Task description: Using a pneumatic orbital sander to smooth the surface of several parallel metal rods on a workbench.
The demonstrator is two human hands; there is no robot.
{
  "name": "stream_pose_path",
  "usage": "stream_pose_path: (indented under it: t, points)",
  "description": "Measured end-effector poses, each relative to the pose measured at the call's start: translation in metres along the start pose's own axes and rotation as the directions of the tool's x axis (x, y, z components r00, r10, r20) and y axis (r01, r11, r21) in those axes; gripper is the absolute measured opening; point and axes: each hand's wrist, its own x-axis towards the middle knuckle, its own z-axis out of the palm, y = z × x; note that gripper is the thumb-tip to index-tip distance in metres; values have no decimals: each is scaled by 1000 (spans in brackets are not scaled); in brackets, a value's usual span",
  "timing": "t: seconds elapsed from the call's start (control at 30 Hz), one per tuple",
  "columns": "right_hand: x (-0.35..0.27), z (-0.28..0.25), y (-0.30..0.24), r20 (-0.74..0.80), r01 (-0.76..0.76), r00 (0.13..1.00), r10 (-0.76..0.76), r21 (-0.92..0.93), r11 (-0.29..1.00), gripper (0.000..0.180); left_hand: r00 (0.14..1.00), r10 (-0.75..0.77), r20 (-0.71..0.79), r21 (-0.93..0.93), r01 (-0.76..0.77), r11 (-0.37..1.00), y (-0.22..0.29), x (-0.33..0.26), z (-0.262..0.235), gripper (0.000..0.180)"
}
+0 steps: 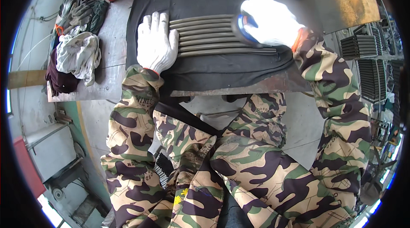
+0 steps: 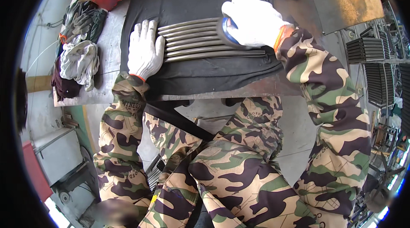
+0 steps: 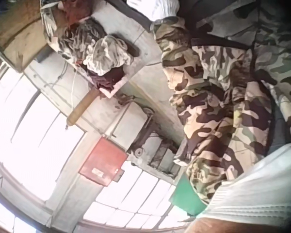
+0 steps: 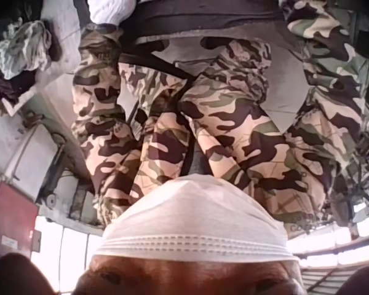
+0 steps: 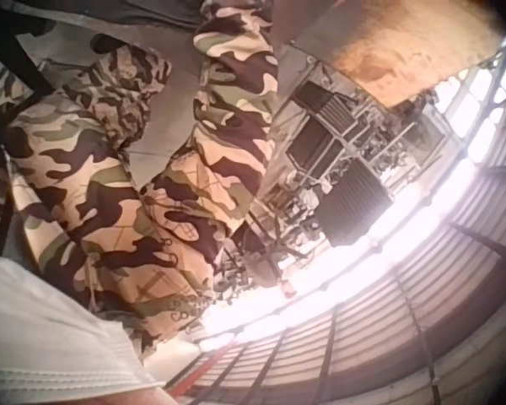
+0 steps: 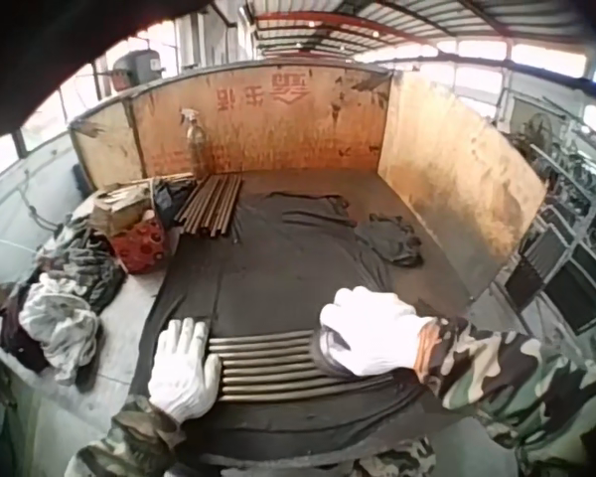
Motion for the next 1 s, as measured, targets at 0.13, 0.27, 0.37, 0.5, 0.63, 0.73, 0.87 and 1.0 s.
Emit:
stream_pose_path:
  t: [0.13, 0.27, 0.37, 0.5, 0.63, 0.73, 0.87, 1.0]
  points:
    - [27, 4, 1, 15, -60, 998, 60, -19, 998, 30, 999, -6, 44, -142, 12, 990, -17, -7, -26, 51]
    - [12, -5, -15, 47, -9, 999, 8, 25, 1000, 29, 999, 48, 19, -83, -46, 995, -22, -2, -23, 54]
    - [33, -1, -7, 5, -25, 1000, 25, 10, 1000, 29, 997, 52, 53, -33, -50, 998, -25, -8, -27, 57]
    - [18, -13, -26, 124, -34, 992, 34, -2, 999, 30, 996, 55, 71, -70, -50, 996, -6, -9, -18, 60]
    - [49, 1, -31, 23, 0, 1000, -1, 43, 999, 28, 977, -27, 210, -45, 37, 998, -13, -15, -36, 61]
    - [49, -3, -49, 61, 61, 996, -62, 21, 998, 28, 994, 2, 107, -56, 5, 998, -10, -17, -30, 59]
    - [65, 0, -50, 52, 45, 998, -46, 5, 999, 28, 998, 19, 62, -63, -15, 998, -8, -11, -20, 60]
    - [77, 4, -71, 49, 63, 997, -65, 32, 997, 29, 995, -19, 100, -52, 24, 998, -10, -18, -26, 60]
